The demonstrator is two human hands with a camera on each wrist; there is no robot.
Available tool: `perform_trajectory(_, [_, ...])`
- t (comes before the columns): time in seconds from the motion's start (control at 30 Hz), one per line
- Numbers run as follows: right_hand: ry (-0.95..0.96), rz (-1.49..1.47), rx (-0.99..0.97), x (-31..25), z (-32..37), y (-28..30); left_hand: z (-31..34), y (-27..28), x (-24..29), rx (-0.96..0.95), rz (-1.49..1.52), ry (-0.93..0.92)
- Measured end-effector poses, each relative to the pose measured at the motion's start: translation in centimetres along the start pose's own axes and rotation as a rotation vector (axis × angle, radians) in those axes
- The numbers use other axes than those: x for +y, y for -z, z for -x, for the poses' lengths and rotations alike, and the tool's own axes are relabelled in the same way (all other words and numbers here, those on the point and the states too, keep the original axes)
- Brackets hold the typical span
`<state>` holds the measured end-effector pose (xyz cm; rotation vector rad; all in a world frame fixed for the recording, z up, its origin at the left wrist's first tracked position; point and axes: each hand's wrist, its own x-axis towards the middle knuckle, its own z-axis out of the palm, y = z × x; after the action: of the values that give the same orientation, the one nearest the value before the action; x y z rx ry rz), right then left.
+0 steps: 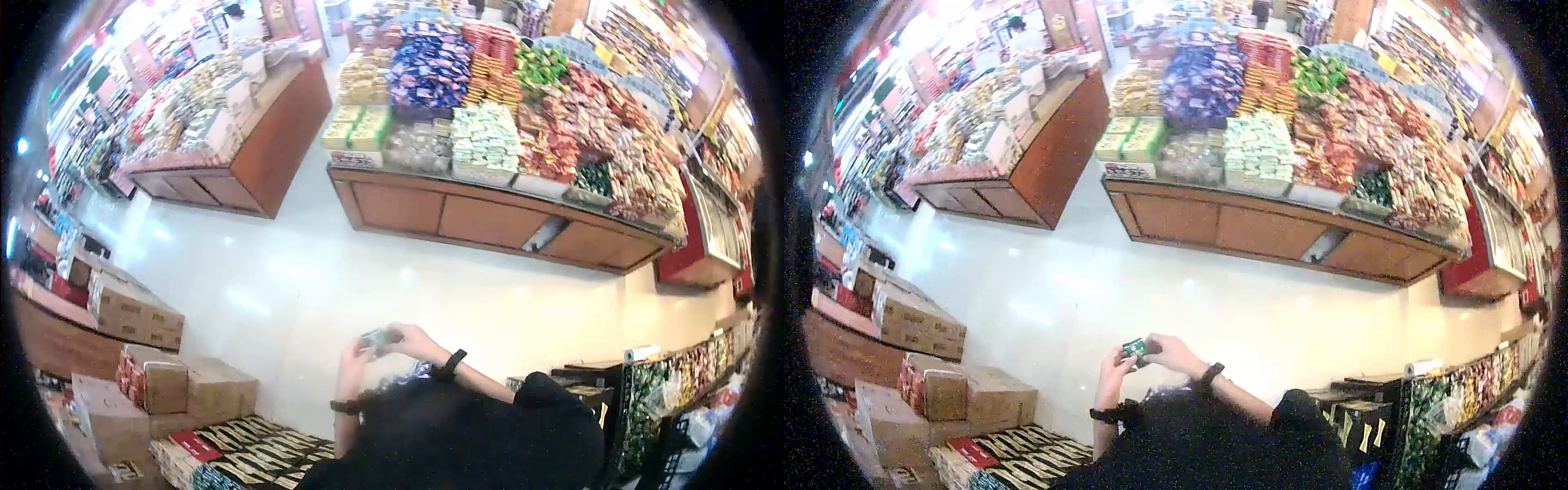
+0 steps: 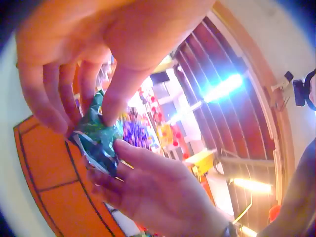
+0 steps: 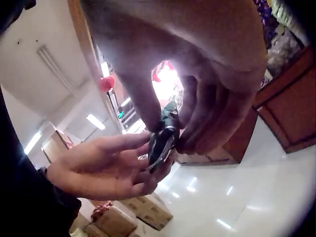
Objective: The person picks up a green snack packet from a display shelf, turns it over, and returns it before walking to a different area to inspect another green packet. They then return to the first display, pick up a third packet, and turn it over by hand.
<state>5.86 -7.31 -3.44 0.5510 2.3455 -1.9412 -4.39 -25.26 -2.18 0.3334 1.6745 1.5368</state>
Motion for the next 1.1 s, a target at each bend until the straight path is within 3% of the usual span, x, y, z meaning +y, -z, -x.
perform_trajectory(0.17, [-0.117,0.032,0.238,1.4,3.0,9.9,-8.5,-8.3,0.9,-0.21,-0.116,0.045])
perform_trajectory(0.4, [-0.124,-0.375,0.537,6.7,6.7,16.6,-15.1,-19.3,3.4,-0.583,-0.249,0.09])
perform_trajectory(0.5, [-0.248,-0.249,0.614,7.9,8.3,19.3,-17.7,-23.1,2.4,-0.658,-0.264,0.149])
perform_trajectory(0.6, [-0.218,-0.527,0.708,9.4,9.0,21.7,-20.3,-27.0,2.7,-0.766,-0.303,0.231])
perform_trajectory(0.73, [-0.163,-0.668,0.799,9.3,9.2,27.3,-24.8,-32.7,3.9,-0.897,-0.276,0.302])
perform_trajectory(0.9, [-0.189,-0.646,0.945,11.2,7.9,35.9,-32.9,-41.6,5.2,-1.046,-0.401,0.184])
perform_trajectory(0.93, [-0.279,-0.477,0.963,11.5,8.0,38.0,-34.3,-43.6,5.8,-1.094,-0.414,0.135])
perform_trajectory(1.1, [-0.182,-0.513,1.154,11.5,8.7,46.6,-38.8,-53.4,8.4,-1.152,-0.376,0.112])
